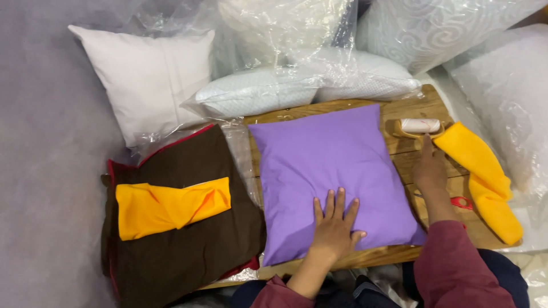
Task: The person stuffs a purple pillowcase with white fiberfill, uses a lint roller to clean the surface, and then places the finished pillow into a plastic bag for sealing.
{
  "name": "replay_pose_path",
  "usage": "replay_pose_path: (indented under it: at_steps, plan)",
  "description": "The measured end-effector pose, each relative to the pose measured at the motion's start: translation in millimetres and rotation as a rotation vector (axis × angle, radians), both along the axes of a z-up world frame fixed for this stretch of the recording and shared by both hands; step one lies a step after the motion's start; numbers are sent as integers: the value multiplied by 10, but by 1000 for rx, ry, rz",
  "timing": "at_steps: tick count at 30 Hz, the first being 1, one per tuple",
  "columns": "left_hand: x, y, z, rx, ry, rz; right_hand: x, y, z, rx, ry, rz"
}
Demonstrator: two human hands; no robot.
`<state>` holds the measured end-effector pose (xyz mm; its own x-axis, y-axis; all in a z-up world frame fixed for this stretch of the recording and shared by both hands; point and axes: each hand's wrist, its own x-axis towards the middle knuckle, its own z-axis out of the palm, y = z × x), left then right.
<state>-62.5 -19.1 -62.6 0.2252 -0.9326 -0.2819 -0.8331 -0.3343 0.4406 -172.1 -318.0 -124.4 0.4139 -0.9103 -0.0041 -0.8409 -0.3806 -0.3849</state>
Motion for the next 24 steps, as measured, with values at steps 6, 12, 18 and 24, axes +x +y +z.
replay_pose_path:
  at_steps: [6, 12, 18, 24]
  plan:
    - [-85, 192, 44, -314, -128, 268, 70, 665, 942, -226, -238, 264]
    - [-215, 188, 114, -6, -51, 393, 512, 1694, 1799, -188, -197, 715]
    - [-247, 101, -158, 89, -6, 406, 1193, 1992, 678, -276, 249, 792]
    - [-272, 20, -212, 122, -37, 425, 2001, 1966, 556, -341, 8, 696]
